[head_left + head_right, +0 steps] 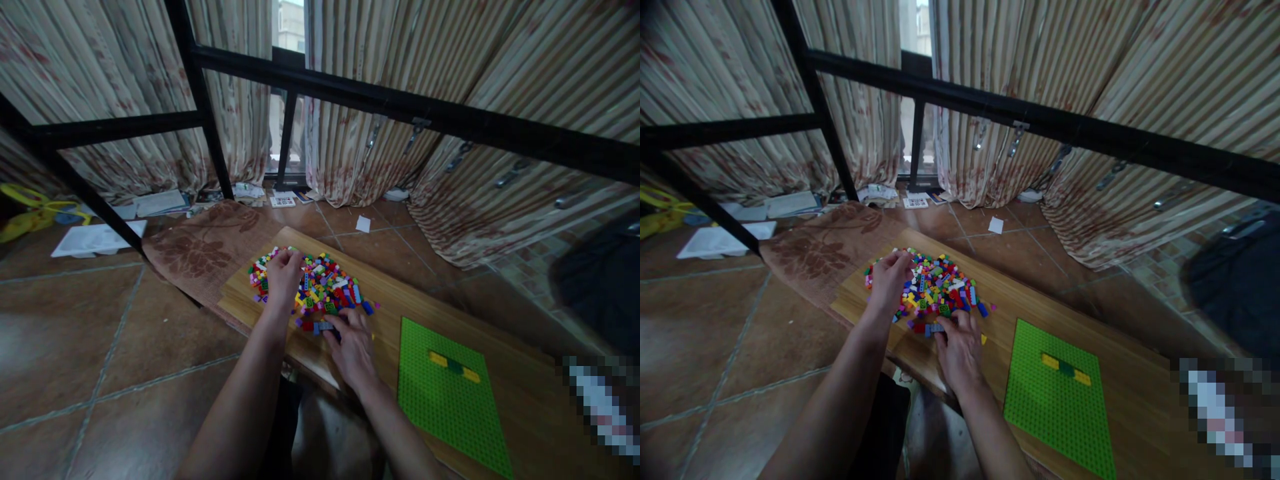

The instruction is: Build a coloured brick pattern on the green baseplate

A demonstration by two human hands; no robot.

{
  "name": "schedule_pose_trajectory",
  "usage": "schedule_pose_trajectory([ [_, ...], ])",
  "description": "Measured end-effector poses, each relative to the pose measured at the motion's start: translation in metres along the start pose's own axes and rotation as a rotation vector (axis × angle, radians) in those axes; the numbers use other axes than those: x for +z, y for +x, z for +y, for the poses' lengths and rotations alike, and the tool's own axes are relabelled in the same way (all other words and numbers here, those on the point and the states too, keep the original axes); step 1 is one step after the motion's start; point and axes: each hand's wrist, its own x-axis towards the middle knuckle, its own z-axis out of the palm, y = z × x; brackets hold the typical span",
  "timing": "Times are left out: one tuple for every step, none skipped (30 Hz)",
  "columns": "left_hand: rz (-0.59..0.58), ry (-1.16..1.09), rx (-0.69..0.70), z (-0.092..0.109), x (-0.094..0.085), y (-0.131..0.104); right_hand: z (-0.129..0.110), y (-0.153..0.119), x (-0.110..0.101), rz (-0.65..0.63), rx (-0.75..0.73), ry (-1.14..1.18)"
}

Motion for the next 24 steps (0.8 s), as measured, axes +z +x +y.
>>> schedule_pose_trajectory([
  [-0.011,0.002,0.004,-0.001,0.000,0.000,0.000,0.001,0.001,0.017,-0.008,0.010],
  [-0.019,0.010,0.006,-0.001,0.000,0.000,0.001,0.003,0.002,0.038,-0.009,0.026],
  [-0.024,0.023,0.002,-0.002,0.000,0.001,0.002,0.004,0.002,0.063,-0.002,0.049],
  [-0.028,0.039,-0.008,-0.003,0.001,0.001,0.004,0.005,0.001,0.093,0.013,0.080],
  [-0.032,0.052,-0.019,-0.003,0.002,0.001,0.006,0.005,-0.001,0.125,0.036,0.119],
  [-0.041,0.062,-0.030,-0.003,0.003,0.000,0.008,0.004,-0.004,0.153,0.062,0.167],
  [-0.055,0.072,-0.036,-0.004,0.004,-0.001,0.011,0.001,-0.009,0.179,0.094,0.218],
  [-0.076,0.081,-0.037,-0.004,0.006,-0.002,0.015,-0.003,-0.014,0.198,0.133,0.266],
  [-0.104,0.093,-0.033,-0.005,0.008,-0.004,0.019,-0.009,-0.020,0.213,0.179,0.307],
  [-0.137,0.112,-0.025,-0.006,0.011,-0.007,0.024,-0.017,-0.026,0.225,0.234,0.337],
  [-0.179,0.140,-0.013,-0.007,0.014,-0.009,0.030,-0.027,-0.032,0.237,0.297,0.353],
  [-0.224,0.173,0.002,-0.009,0.017,-0.012,0.037,-0.038,-0.038,0.256,0.366,0.359],
  [-0.271,0.208,0.021,-0.011,0.021,-0.016,0.044,-0.051,-0.042,0.269,0.433,0.356],
  [-0.316,0.244,0.043,-0.014,0.025,-0.019,0.053,-0.063,-0.046,0.281,0.494,0.344],
  [-0.361,0.277,0.068,-0.017,0.030,-0.023,0.061,-0.076,-0.049,0.286,0.546,0.322],
  [-0.404,0.304,0.092,-0.020,0.035,-0.028,0.070,-0.088,-0.052,0.296,0.591,0.295],
  [-0.447,0.328,0.114,-0.023,0.040,-0.033,0.079,-0.098,-0.055,0.307,0.628,0.272],
  [-0.490,0.352,0.135,-0.025,0.046,-0.039,0.088,-0.108,-0.057,0.321,0.657,0.251],
  [-0.536,0.380,0.154,-0.027,0.052,-0.047,0.095,-0.116,-0.060,0.335,0.681,0.235],
  [-0.583,0.409,0.171,-0.029,0.059,-0.055,0.102,-0.122,-0.063,0.349,0.699,0.220],
  [-0.636,0.440,0.186,-0.031,0.065,-0.064,0.108,-0.127,-0.066,0.360,0.708,0.202],
  [-0.694,0.473,0.203,-0.033,0.072,-0.074,0.114,-0.130,-0.070,0.369,0.711,0.180],
  [-0.754,0.507,0.220,-0.034,0.079,-0.084,0.118,-0.132,-0.073,0.376,0.708,0.156],
  [-0.813,0.544,0.235,-0.035,0.085,-0.095,0.121,-0.133,-0.076,0.380,0.701,0.134],
])
